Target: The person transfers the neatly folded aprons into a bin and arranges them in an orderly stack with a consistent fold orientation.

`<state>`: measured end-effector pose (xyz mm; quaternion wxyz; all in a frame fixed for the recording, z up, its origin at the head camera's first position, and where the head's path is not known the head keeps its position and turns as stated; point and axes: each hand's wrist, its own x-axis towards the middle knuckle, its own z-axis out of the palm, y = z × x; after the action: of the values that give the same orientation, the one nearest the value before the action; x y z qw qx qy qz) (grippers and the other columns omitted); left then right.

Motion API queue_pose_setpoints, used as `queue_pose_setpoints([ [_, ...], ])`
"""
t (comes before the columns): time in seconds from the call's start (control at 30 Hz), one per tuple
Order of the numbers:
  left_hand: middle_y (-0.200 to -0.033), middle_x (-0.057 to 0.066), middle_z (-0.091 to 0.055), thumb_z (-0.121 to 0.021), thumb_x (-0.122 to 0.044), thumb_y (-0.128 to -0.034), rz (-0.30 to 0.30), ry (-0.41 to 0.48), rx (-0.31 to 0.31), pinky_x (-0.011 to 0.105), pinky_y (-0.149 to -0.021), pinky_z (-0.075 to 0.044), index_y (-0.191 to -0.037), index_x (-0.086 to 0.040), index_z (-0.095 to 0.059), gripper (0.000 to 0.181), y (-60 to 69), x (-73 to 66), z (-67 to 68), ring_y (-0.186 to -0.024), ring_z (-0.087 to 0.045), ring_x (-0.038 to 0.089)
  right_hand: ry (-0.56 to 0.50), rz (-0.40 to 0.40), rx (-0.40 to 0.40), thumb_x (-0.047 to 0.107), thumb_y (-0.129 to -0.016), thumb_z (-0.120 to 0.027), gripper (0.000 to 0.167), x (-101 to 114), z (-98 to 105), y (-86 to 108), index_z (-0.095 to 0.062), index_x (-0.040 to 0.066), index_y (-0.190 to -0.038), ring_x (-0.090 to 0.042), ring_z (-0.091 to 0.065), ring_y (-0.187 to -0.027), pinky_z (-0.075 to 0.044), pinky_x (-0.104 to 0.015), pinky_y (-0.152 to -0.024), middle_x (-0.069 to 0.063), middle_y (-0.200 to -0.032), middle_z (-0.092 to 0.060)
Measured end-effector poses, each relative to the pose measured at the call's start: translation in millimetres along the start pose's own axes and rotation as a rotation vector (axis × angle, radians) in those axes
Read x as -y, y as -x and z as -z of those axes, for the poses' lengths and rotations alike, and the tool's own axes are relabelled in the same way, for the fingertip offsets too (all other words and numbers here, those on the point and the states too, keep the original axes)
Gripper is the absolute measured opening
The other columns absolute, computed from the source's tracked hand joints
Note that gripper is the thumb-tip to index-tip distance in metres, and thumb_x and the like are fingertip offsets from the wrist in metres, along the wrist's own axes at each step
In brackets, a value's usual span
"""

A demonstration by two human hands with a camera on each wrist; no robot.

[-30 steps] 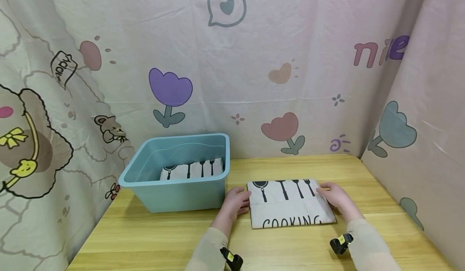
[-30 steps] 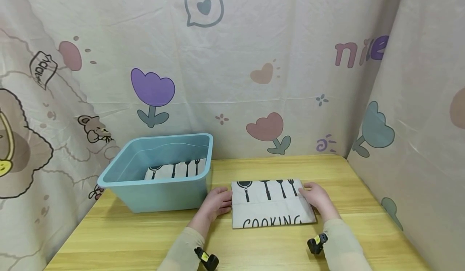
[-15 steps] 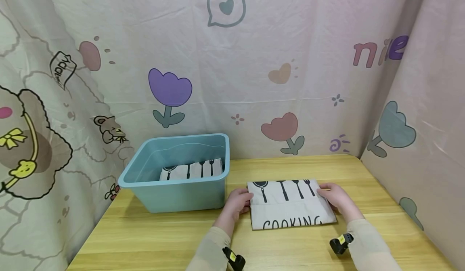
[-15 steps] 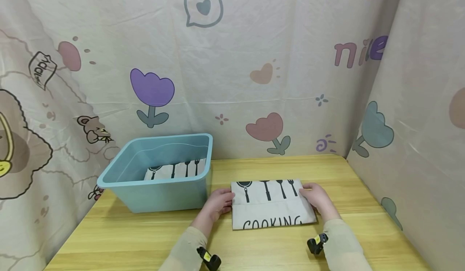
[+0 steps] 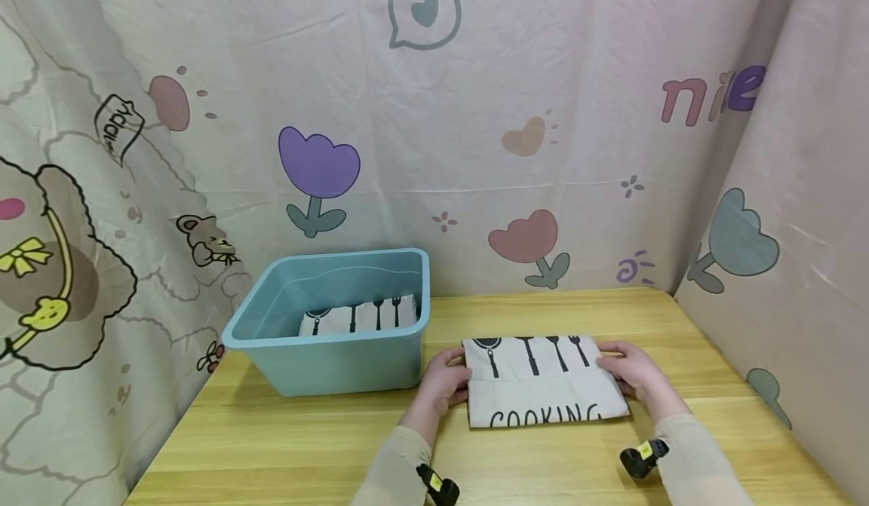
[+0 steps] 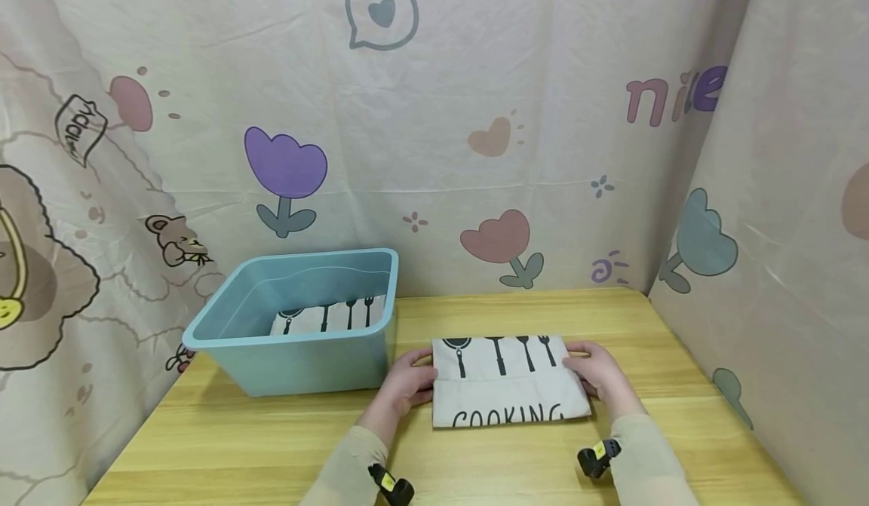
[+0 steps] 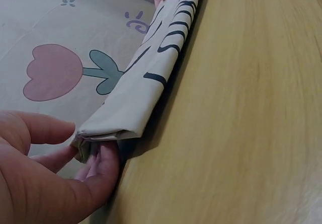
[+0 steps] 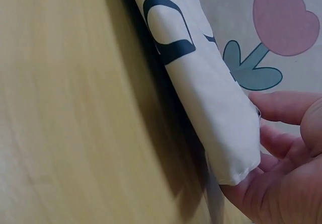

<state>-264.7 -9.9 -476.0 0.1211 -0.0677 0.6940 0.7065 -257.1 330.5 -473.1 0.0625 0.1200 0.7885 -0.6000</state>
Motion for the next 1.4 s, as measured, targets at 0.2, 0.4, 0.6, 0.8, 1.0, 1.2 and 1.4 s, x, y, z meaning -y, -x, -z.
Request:
queue_pose_setpoints([
  [0.2, -0.119, 0.018, -0.06, -0.061, 0.007, -0.0871, -0.009, 0.007, -0.026, 0.034, -0.065, -0.055, -0.144, -0.007, -0.05, 0.059, 3.7, 1.5, -1.0, -0.086, -0.062, 0.025, -0.031, -0.001, -0.004, 0.003, -0.096, -0.058, 0.054, 1.1, -1.9, 2.9, -0.034, -0.012, -0.142, -0.018, -0.065, -0.078, -0.057, -0.038, -0.067, -0.022, -0.109, -0.062],
  [0.4, -0.121, 0.017, -0.063, -0.061, 0.007, -0.0862, -0.03, 0.015, -0.034, 0.032, -0.063, -0.053, -0.144, -0.007, -0.051, 0.06, 2.1, 6.0, -1.8, -0.085, -0.062, 0.024, -0.027, 0.005, -0.006, 0.004, -0.096, -0.059, 0.055, 0.0, -2.2, 3.1, -0.035, -0.011, -0.142, -0.018, -0.064, -0.081, -0.056, -0.037, -0.069, -0.021, -0.11, -0.062],
  [0.6, -0.124, 0.017, -0.063, -0.061, 0.009, -0.0854, -0.042, 0.01, -0.066, 0.031, -0.061, -0.053, -0.144, -0.008, -0.051, 0.062, 0.9, 6.9, -3.1, -0.088, -0.064, 0.023, -0.036, 0.033, -0.017, 0.002, -0.095, -0.059, 0.054, 2.9, -2.3, 6.1, -0.035, -0.012, -0.142, -0.017, -0.064, -0.078, -0.056, -0.035, -0.068, -0.015, -0.105, -0.063],
  [0.8, -0.113, 0.013, -0.064, -0.062, 0.009, -0.0846, -0.085, 0.002, -0.104, 0.03, -0.059, -0.051, -0.142, -0.012, -0.055, 0.061, 3.3, -2.5, -5.3, -0.085, -0.063, 0.024, 0.028, 0.088, -0.041, 0.006, -0.096, -0.06, 0.054, 12.2, 2.2, 12.8, -0.036, -0.011, -0.141, -0.015, -0.06, -0.081, -0.054, -0.033, -0.068, -0.017, -0.111, -0.06],
  [1.0, -0.109, 0.011, -0.061, -0.062, 0.008, -0.0866, -0.126, 0.002, -0.117, 0.033, -0.064, -0.052, -0.141, -0.016, -0.057, 0.059, 9.4, -21.6, -7.3, -0.089, -0.06, 0.025, -0.007, 0.14, -0.011, 0.008, -0.098, -0.058, 0.055, 26.0, 10.6, 20.6, -0.032, -0.011, -0.143, -0.011, -0.06, -0.085, -0.055, -0.033, -0.07, -0.015, -0.114, -0.057],
  [1.2, -0.108, 0.011, -0.06, -0.062, 0.008, -0.0862, -0.175, 0.042, -0.086, 0.037, -0.07, -0.054, -0.141, -0.016, -0.057, 0.06, 15.4, -38.7, -7.8, -0.092, -0.058, 0.025, -0.079, 0.182, 0.015, 0.009, -0.099, -0.059, 0.058, 39.3, 19.2, 28.3, -0.029, -0.012, -0.145, -0.008, -0.06, -0.083, -0.056, -0.029, -0.071, -0.004, -0.107, -0.055],
  [1.4, -0.109, 0.01, -0.06, -0.062, 0.007, -0.085, -0.207, 0.052, -0.075, 0.036, -0.066, -0.053, -0.14, -0.017, -0.058, 0.06, 21.7, -53.1, -10.8, -0.09, -0.058, 0.024, -0.102, 0.209, 0.02, 0.012, -0.099, -0.06, 0.056, 51.0, 28.3, 34.5, -0.033, -0.009, -0.143, -0.007, -0.06, -0.084, -0.056, -0.028, -0.072, 0.003, -0.103, -0.056],
])
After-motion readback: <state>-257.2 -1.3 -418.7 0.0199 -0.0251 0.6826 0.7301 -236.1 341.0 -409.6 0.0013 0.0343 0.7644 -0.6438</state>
